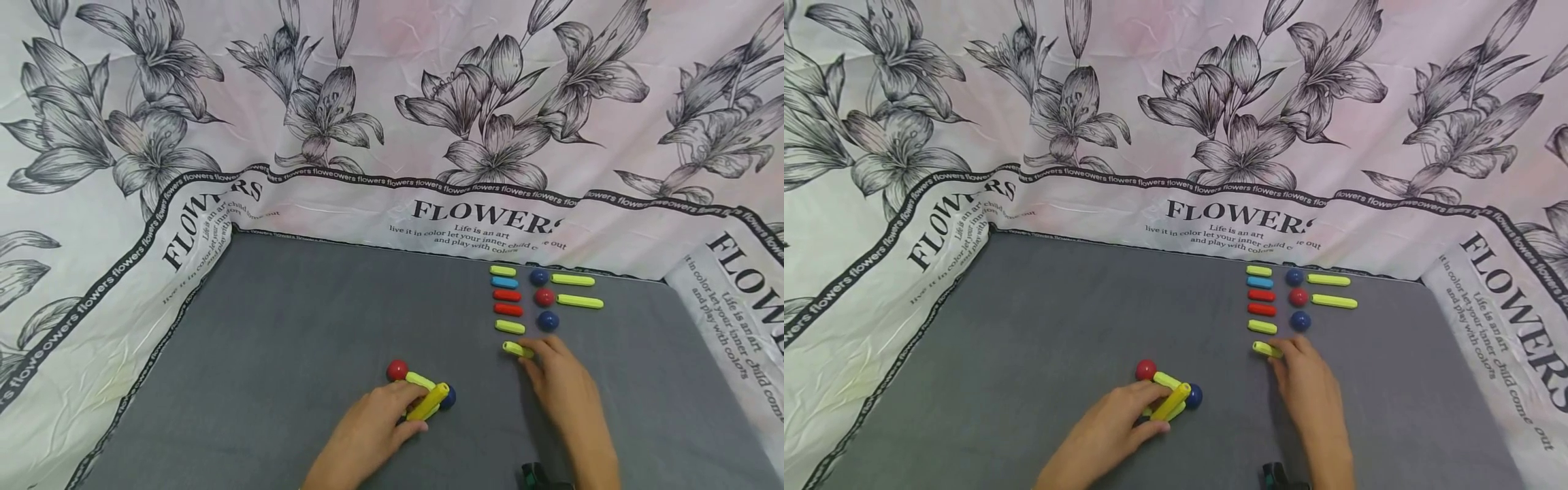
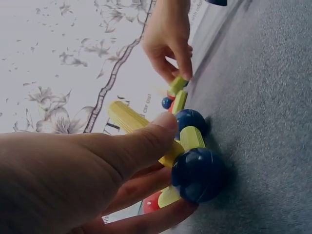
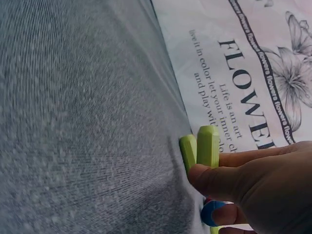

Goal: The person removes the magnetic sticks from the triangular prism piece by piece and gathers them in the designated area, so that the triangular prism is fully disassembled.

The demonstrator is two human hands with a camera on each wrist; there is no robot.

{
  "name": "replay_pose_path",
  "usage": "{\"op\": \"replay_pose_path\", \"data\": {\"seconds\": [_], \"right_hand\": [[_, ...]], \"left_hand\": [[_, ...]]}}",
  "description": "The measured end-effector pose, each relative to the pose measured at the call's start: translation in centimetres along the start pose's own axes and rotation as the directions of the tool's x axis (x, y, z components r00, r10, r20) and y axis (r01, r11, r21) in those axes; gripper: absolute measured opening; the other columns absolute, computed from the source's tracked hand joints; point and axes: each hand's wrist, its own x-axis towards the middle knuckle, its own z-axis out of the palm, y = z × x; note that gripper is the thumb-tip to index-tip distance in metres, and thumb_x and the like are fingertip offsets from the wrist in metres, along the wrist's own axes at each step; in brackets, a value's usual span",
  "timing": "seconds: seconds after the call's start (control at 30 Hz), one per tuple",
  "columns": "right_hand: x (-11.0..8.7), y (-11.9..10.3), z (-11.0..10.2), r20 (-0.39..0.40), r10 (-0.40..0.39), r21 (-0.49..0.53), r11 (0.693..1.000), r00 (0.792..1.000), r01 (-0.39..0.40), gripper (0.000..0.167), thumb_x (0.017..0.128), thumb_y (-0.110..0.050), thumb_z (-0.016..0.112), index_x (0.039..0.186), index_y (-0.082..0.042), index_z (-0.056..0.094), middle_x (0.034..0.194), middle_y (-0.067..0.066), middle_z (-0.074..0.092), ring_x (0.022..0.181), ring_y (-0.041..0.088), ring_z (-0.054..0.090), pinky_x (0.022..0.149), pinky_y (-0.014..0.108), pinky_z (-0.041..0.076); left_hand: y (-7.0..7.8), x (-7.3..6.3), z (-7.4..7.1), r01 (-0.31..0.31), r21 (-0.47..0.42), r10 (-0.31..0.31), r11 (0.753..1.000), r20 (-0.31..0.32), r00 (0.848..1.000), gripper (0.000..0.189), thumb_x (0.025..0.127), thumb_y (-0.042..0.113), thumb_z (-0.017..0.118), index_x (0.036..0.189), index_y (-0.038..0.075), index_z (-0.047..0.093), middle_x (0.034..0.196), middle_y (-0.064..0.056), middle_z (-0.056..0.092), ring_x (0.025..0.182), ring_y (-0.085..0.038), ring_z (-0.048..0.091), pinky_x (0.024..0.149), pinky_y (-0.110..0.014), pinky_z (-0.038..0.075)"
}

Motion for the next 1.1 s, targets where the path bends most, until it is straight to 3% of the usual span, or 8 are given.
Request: {"op": "replay_pose_path", "data": {"seconds": [0.13, 0.23, 0.37, 0.47, 0.6, 0.73, 0.93, 1.1], "right_hand": [[0.6, 0.2, 0.4, 0.063, 0.022, -0.020, 1.000, 0.998, -0.020, 0.032, 0.091, -0.006, 0.083, 0.122, -0.008, 0.076, 0.113, 0.010, 0.066, 0.095, 0.033, 0.068, 0.077, 0.057, 0.054], [0.9, 0.4, 0.6, 0.091, 0.027, -0.031, 0.999, 0.996, -0.024, 0.033, 0.091, -0.007, 0.083, 0.123, -0.008, 0.076, 0.113, 0.010, 0.067, 0.094, 0.032, 0.068, 0.078, 0.057, 0.055], [1.3, 0.5, 0.9, 0.083, 0.018, -0.036, 0.999, 0.996, -0.015, 0.032, 0.091, -0.008, 0.083, 0.122, -0.007, 0.076, 0.113, 0.011, 0.067, 0.095, 0.034, 0.069, 0.079, 0.057, 0.055], [1.5, 0.6, 0.9, 0.080, 0.013, -0.040, 0.999, 0.997, -0.009, 0.031, 0.091, -0.008, 0.083, 0.121, -0.007, 0.076, 0.113, 0.012, 0.067, 0.095, 0.035, 0.069, 0.081, 0.059, 0.055], [1.5, 0.5, 1.0, 0.091, 0.007, -0.044, 0.999, 0.996, -0.003, 0.030, 0.092, -0.008, 0.083, 0.121, -0.007, 0.077, 0.113, 0.012, 0.067, 0.096, 0.036, 0.070, 0.082, 0.059, 0.055], [1.7, 0.4, 1.1, 0.079, -0.012, -0.043, 0.999, 0.997, 0.015, 0.028, 0.092, -0.008, 0.083, 0.120, -0.006, 0.077, 0.109, 0.011, 0.066, 0.091, 0.035, 0.069, 0.078, 0.057, 0.055], [1.8, 0.3, 1.1, 0.070, -0.022, -0.047, 0.999, 0.997, 0.025, 0.028, 0.092, -0.008, 0.082, 0.120, -0.007, 0.077, 0.107, 0.010, 0.065, 0.086, 0.032, 0.068, 0.075, 0.056, 0.056], [2.0, 0.2, 1.0, 0.084, -0.013, -0.056, 0.998, 0.996, 0.018, 0.028, 0.092, -0.008, 0.082, 0.120, -0.006, 0.077, 0.105, 0.009, 0.064, 0.082, 0.030, 0.066, 0.073, 0.054, 0.055]], "left_hand": [[-0.1, -0.3, 0.0, -0.031, -0.033, 0.031, 0.999, -0.008, 0.999, 0.029, 0.099, 0.030, 0.075, 0.127, 0.022, 0.070, 0.113, 0.016, 0.066, 0.094, 0.000, 0.060, 0.087, -0.025, 0.056], [-0.4, -0.4, -0.4, -0.060, -0.010, 0.060, 0.998, -0.043, 0.997, 0.022, 0.107, 0.028, 0.065, 0.128, 0.024, 0.071, 0.113, 0.016, 0.066, 0.093, 0.000, 0.061, 0.084, -0.025, 0.056], [-0.7, 0.4, -0.9, -0.118, 0.144, 0.135, 0.983, -0.119, 0.984, 0.024, 0.108, 0.023, 0.064, 0.130, 0.025, 0.072, 0.127, 0.012, 0.067, 0.108, -0.005, 0.065, 0.087, -0.029, 0.057], [-0.9, 1.1, -1.2, -0.131, 0.276, 0.168, 0.952, -0.115, 0.979, 0.028, 0.105, 0.024, 0.069, 0.133, 0.024, 0.072, 0.137, 0.008, 0.066, 0.123, -0.011, 0.064, 0.094, -0.035, 0.057], [-0.9, 1.9, -1.5, -0.106, 0.389, 0.154, 0.915, -0.096, 0.983, 0.028, 0.098, 0.026, 0.078, 0.126, 0.024, 0.076, 0.123, 0.009, 0.072, 0.110, -0.011, 0.068, 0.085, -0.035, 0.058], [-1.1, 2.2, -1.6, -0.073, 0.451, 0.141, 0.890, -0.119, 0.983, 0.023, 0.092, 0.027, 0.084, 0.114, 0.023, 0.080, 0.107, 0.010, 0.074, 0.095, -0.011, 0.068, 0.076, -0.032, 0.057], [-1.7, 1.7, -1.5, -0.042, 0.423, 0.112, 0.905, -0.142, 0.984, 0.016, 0.089, 0.029, 0.085, 0.103, 0.023, 0.082, 0.095, 0.010, 0.070, 0.081, -0.010, 0.064, 0.066, -0.029, 0.054], [-1.7, 1.4, -1.5, -0.032, 0.428, 0.118, 0.903, -0.174, 0.978, 0.014, 0.087, 0.029, 0.088, 0.097, 0.022, 0.081, 0.085, 0.011, 0.064, 0.075, -0.009, 0.061, 0.062, -0.028, 0.051]]}}
